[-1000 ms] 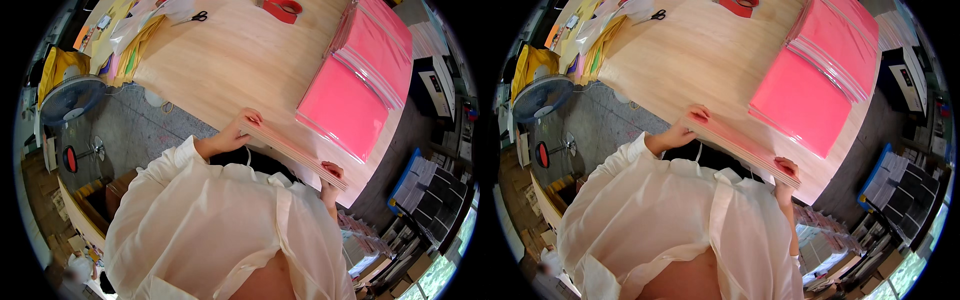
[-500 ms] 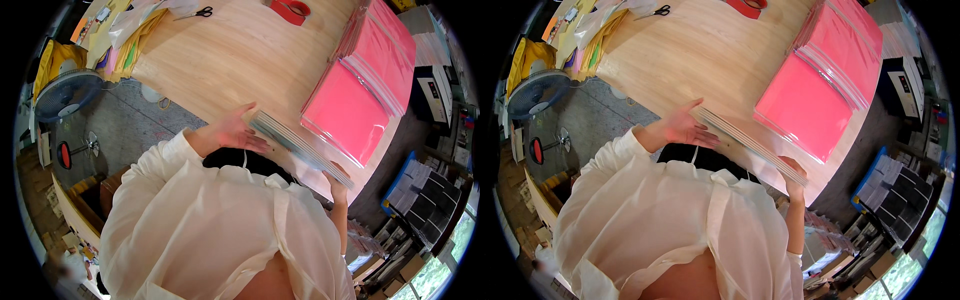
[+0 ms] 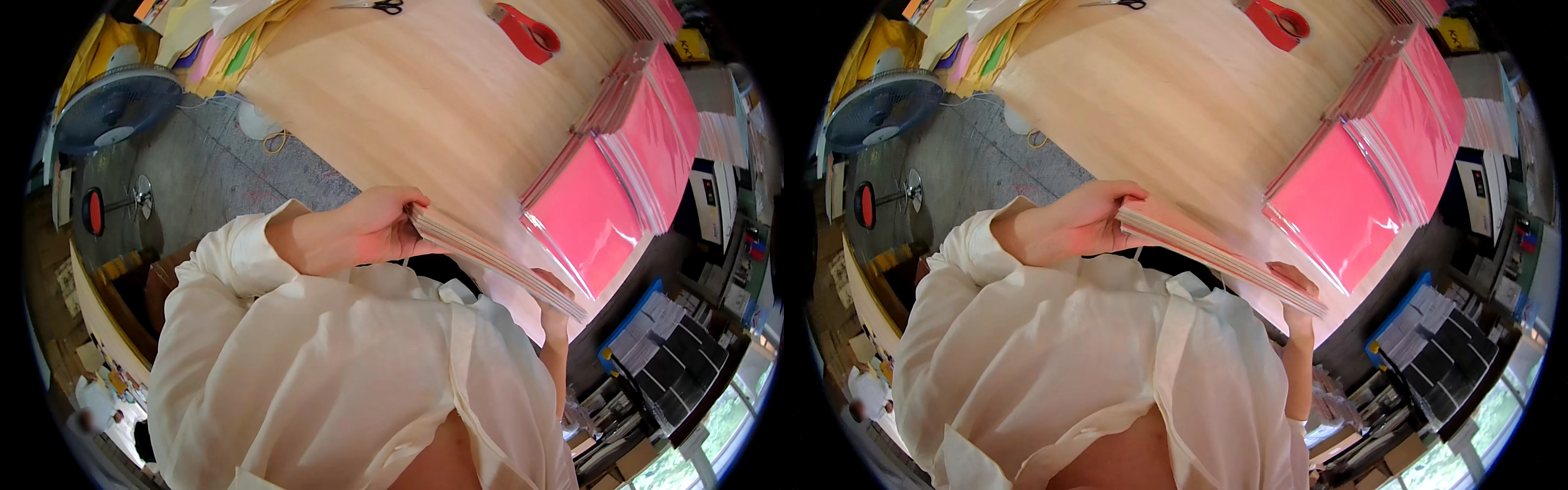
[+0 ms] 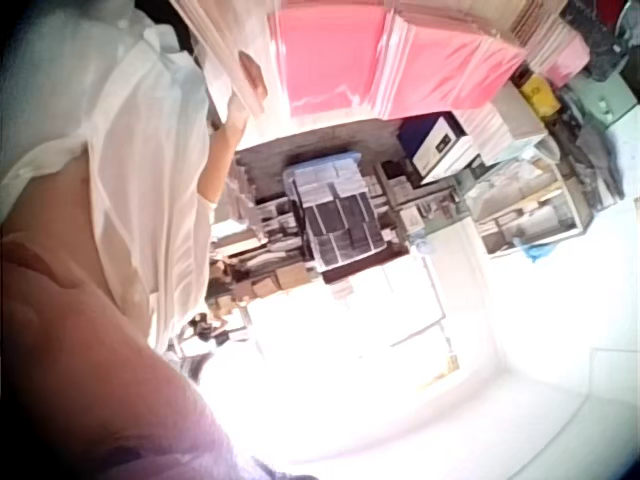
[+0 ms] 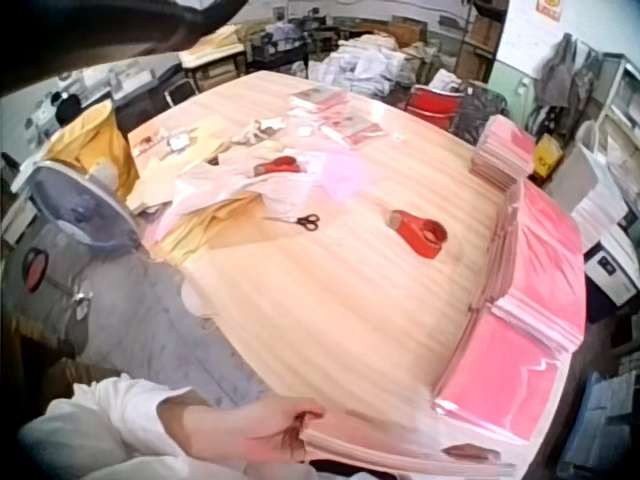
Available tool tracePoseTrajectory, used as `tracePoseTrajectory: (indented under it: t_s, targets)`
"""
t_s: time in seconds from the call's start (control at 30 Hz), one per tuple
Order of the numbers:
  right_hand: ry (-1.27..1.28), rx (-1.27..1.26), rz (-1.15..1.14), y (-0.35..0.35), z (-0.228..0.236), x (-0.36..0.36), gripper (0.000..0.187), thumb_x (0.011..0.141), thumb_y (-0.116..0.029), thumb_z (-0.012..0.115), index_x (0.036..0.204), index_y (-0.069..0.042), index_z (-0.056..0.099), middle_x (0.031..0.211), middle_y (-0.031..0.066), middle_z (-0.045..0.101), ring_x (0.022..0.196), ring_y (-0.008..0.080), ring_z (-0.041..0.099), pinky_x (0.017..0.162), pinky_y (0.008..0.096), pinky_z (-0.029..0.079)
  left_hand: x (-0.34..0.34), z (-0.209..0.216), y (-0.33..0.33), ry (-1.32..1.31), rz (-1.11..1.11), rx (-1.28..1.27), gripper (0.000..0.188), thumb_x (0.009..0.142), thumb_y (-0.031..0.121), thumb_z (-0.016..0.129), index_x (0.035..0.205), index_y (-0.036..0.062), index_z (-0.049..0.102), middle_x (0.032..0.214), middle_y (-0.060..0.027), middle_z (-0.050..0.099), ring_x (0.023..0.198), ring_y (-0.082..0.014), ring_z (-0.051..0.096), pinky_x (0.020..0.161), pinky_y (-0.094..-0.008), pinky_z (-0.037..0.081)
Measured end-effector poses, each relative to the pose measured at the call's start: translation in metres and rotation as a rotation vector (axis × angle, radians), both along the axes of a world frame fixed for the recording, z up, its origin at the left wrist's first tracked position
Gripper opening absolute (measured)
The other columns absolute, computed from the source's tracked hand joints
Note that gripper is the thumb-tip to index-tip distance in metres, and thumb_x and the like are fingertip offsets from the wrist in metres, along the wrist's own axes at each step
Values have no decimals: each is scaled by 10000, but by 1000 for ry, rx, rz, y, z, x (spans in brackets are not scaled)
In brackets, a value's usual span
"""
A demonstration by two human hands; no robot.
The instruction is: The person repeatedly picks up stacks of books with pink covers, flips through the pages to check alignment, and places them into a growing pile on the table. The person handles the books by hand, organizing them into neat stacks throughout the process.
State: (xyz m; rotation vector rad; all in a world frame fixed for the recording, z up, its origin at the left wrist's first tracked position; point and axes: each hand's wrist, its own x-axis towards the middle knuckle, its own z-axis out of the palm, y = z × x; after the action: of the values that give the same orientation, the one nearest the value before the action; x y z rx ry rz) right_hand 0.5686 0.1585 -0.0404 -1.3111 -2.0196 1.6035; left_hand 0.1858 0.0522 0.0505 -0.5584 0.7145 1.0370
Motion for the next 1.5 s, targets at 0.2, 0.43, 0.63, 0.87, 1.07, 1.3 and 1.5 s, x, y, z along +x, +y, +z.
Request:
tracePoseTrajectory:
  t_s: [0.2,0.43,0.63,0.87,1.07,1.3,1.5]
  targets:
    - [201,123,128,7,11,-44,348,900,-265,652,1021,60,688,1070,207,681,987,323,650,885,378,512,-34,7,-26,109,-36,51,254,976,137,490,1152,-40,540,1114,-123,632,1043,-203,635,952,-362,529]
    - [386,466,-57,13,42,-129,442,926,-229,603,1323,-45,541,1366,197,525,1288,324,482,1053,438,415,-90,-16,-69,433,0,468,483,937,78,511,1397,-28,407,1359,-148,535,1230,-233,560,1005,-380,480]
    - [775,-655,-263,63,74,-174,584,970,-236,575,1444,29,362,1381,176,516,1234,236,538,1031,369,442,-143,-26,-59,568,-15,696,608,944,47,553,1485,28,276,1418,-88,476,1267,-186,514,1031,-379,463]
    - [540,-268,-137,102,11,-243,512,883,52,638,1341,12,414,1274,122,582,1167,193,570,1011,346,451,-198,-109,-21,1248,-486,699,585,942,57,603,1460,41,332,1370,-47,475,1231,-130,459,1033,-297,388]
    - [479,-31,-112,100,-23,-242,516,888,72,633,1337,-34,402,1251,88,581,1165,167,558,1017,330,442,-201,-198,21,1396,24,726,581,921,22,605,1438,39,343,1378,-45,452,1263,-140,436,1047,-296,369]
    - [571,9,-118,101,-104,-243,519,912,19,632,1361,-45,381,1243,73,564,1161,169,542,1003,319,440,-177,-221,53,1413,237,813,413,913,50,648,1284,46,466,1147,-13,540,1081,-122,513,953,-271,413]
    - [394,-11,-201,102,-64,-264,553,906,-57,665,1357,18,354,1248,130,555,1161,188,537,996,336,445,-187,-187,50,1467,94,564,445,899,118,685,1279,-4,488,1188,-101,602,1062,-159,573,917,-330,475]
